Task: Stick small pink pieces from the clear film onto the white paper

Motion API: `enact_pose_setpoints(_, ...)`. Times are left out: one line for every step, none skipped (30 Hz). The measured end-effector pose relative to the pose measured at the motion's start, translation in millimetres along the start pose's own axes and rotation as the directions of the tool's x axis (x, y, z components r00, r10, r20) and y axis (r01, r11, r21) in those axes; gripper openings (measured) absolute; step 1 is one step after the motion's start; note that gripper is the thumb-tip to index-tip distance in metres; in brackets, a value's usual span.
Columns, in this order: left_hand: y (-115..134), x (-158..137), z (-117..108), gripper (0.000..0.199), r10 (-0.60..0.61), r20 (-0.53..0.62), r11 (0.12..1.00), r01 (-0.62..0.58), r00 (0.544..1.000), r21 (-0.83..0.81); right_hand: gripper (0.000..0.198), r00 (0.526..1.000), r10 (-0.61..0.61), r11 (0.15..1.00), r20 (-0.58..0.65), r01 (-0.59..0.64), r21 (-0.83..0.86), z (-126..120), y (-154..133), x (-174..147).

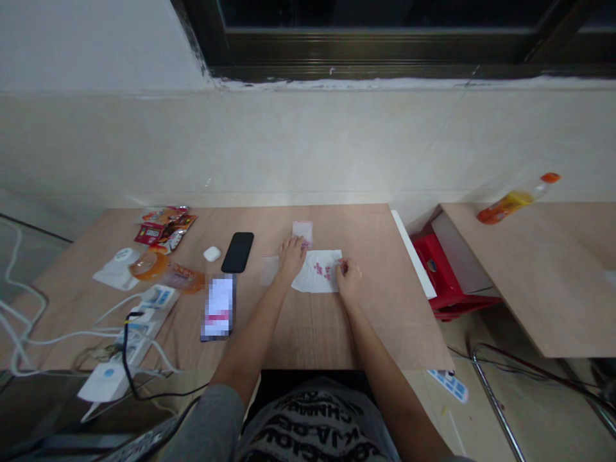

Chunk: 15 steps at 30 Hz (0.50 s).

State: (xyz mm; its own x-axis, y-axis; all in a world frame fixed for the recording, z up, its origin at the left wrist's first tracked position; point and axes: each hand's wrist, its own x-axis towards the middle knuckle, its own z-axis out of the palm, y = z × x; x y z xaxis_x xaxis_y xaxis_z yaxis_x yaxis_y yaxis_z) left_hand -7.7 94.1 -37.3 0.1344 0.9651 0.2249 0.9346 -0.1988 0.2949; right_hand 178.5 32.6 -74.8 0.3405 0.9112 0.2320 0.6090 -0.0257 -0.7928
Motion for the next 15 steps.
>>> enact_pose_setpoints(0.3,-0.1,0.9,0.039,-0.006,-0.003,1.0,0.006,1.0,0.008,0.025,1.0,-0.001,1.0,0.002,0.001,0.0,-0.2,-0.4,0.1)
enact_pose_setpoints(0.4,-0.9,1.4,0.037,-0.015,-0.015,1.0,0.015,1.0,0.016,0.025,1.0,-0.001,1.0,0.004,0.001,0.001,-0.5,-0.9,0.2)
enact_pose_setpoints(0.3,-2.1,1.6,0.034,-0.026,-0.031,0.999,0.027,0.999,0.022,0.025,1.0,-0.001,1.0,0.005,0.001,0.003,-0.9,-1.5,0.3)
enact_pose_setpoints(-0.1,-3.5,1.4,0.032,-0.039,-0.047,0.999,0.04,0.998,0.024,0.024,1.0,-0.002,1.0,0.006,0.002,0.003,-1.2,-2.2,0.4)
enact_pose_setpoints(-0.6,-4.8,1.0,0.031,-0.053,-0.059,0.998,0.054,0.997,0.022,0.024,1.0,-0.002,1.0,0.005,0.002,0.001,-1.6,-2.9,0.5)
enact_pose_setpoints(-1.3,-5.9,0.4,0.031,-0.066,-0.068,0.998,0.068,0.996,0.016,0.024,1.0,-0.002,1.0,0.003,0.002,-0.004,-1.9,-3.6,0.4)
enact_pose_setpoints(-2.2,-6.7,-0.2,0.03,-0.08,-0.072,0.997,0.081,0.994,0.01,0.024,1.0,-0.002,1.0,0.001,0.002,-0.01,-2.1,-4.3,0.4)
enact_pose_setpoints(-3.1,-7.3,-0.9,0.03,-0.089,-0.072,0.996,0.09,0.993,0.004,0.024,1.0,-0.003,1.0,-0.001,0.002,-0.016,-2.4,-4.8,0.2)
enact_pose_setpoints(-4.1,-7.6,-1.5,0.03,-0.094,-0.074,0.996,0.094,0.993,-0.002,0.024,1.0,-0.004,1.0,-0.002,0.004,-0.02,-2.5,-5.2,0.0)
enact_pose_setpoints(-5.1,-7.7,-1.9,0.029,-0.094,-0.079,0.996,0.094,0.992,-0.006,0.024,1.0,-0.005,1.0,-0.004,0.005,-0.02,-2.6,-5.4,-0.3)
enact_pose_setpoints(-6.0,-7.6,-2.2,0.03,-0.091,-0.085,0.996,0.09,0.992,-0.01,0.024,1.0,-0.006,1.0,-0.005,0.006,-0.017,-2.7,-5.6,-0.5)
enact_pose_setpoints(-6.8,-7.4,-2.3,0.031,-0.086,-0.088,0.996,0.085,0.992,-0.012,0.024,1.0,-0.007,1.0,-0.006,0.007,-0.011,-2.7,-5.6,-0.8)
enact_pose_setpoints(-7.4,-6.9,-2.4,0.031,-0.082,-0.088,0.997,0.081,0.993,-0.013,0.024,1.0,-0.008,1.0,-0.006,0.008,-0.004,-2.8,-5.5,-1.1)
enact_pose_setpoints(-7.7,-6.4,-2.6,0.03,-0.083,-0.084,0.997,0.082,0.993,-0.011,0.024,1.0,-0.009,1.0,-0.007,0.009,0.001,-2.8,-5.5,-1.3)
enact_pose_setpoints(-7.7,-5.7,-3.1,0.029,-0.086,-0.076,0.996,0.086,0.993,-0.01,0.024,1.0,-0.01,1.0,-0.009,0.011,0.004,-2.8,-5.5,-1.5)
